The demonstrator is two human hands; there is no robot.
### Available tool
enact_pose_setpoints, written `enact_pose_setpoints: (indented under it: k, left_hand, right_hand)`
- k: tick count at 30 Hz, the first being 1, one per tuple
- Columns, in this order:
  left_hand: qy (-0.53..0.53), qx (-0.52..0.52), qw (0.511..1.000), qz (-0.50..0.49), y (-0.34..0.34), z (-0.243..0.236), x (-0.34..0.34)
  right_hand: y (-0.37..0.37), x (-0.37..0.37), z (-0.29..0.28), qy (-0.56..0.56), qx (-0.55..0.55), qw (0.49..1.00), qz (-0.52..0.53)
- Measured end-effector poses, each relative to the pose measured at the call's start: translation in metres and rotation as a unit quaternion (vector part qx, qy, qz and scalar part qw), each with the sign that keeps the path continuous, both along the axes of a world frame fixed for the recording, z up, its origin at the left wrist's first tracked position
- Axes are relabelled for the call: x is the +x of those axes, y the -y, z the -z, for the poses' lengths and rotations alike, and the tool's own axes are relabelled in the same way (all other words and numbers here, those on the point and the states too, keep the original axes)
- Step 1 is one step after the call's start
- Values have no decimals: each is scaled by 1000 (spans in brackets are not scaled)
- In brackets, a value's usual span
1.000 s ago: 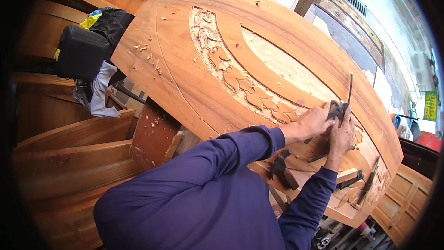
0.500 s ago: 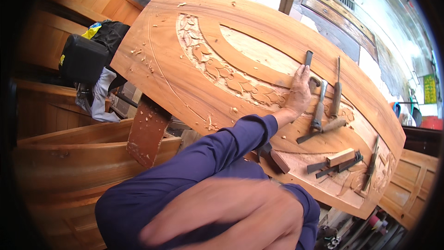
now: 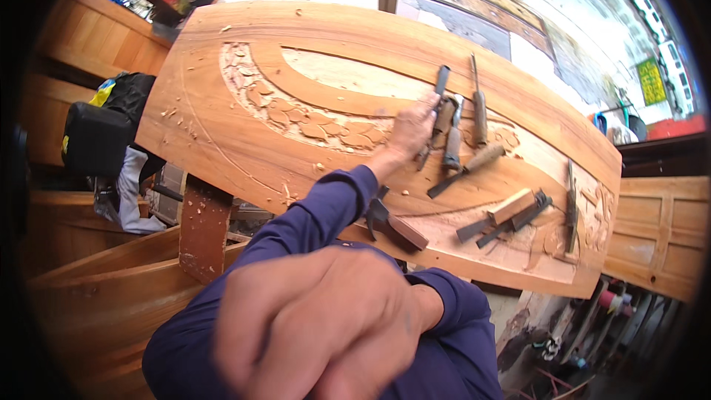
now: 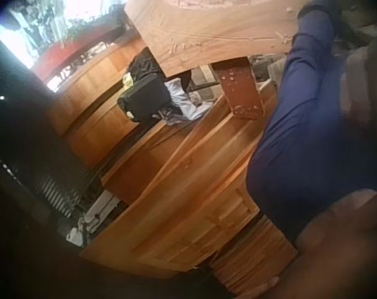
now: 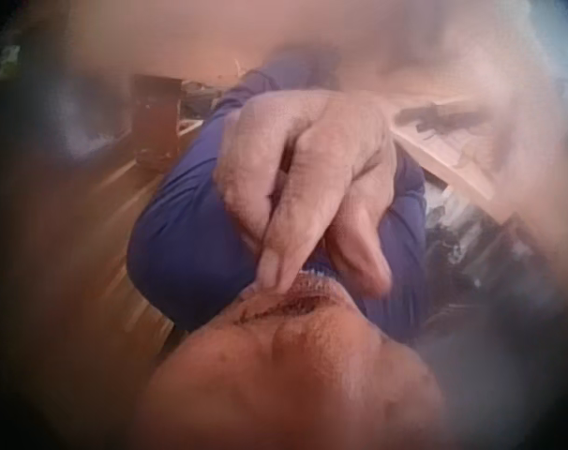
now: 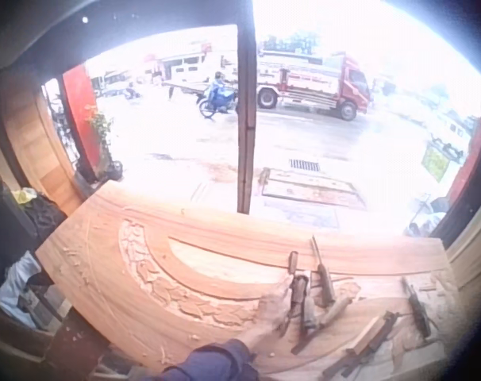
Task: The person carves a decorative floral design into a wooden panel using a hammer and a chisel, occasionally using their hand or a brush to clear wood shavings from the workspace.
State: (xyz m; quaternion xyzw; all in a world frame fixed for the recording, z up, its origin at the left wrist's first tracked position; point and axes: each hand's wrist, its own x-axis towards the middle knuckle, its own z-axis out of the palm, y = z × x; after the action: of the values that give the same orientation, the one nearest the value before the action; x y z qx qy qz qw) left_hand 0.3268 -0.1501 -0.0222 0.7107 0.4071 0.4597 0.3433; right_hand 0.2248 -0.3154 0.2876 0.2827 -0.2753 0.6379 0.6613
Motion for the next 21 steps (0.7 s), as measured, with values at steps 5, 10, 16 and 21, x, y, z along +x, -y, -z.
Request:
enact_pose_setpoints:
  k: [5, 10, 16, 21]
  left_hand:
    - [42, -101, 993, 37, 9, -13, -44]
    - [24, -80, 994, 66, 49, -46, -109]
    - [-158, 45, 985, -49, 107, -43, -224]
    - [-215, 37, 968, -123, 125, -36, -244]
  right_hand:
    - [11, 5, -38, 3, -132, 981, 145]
    - [-4, 132, 58, 458, -123, 766, 433]
    - [-17, 227, 205, 625, -405, 447, 496]
    - [-33, 255, 232, 655, -403, 387, 509]
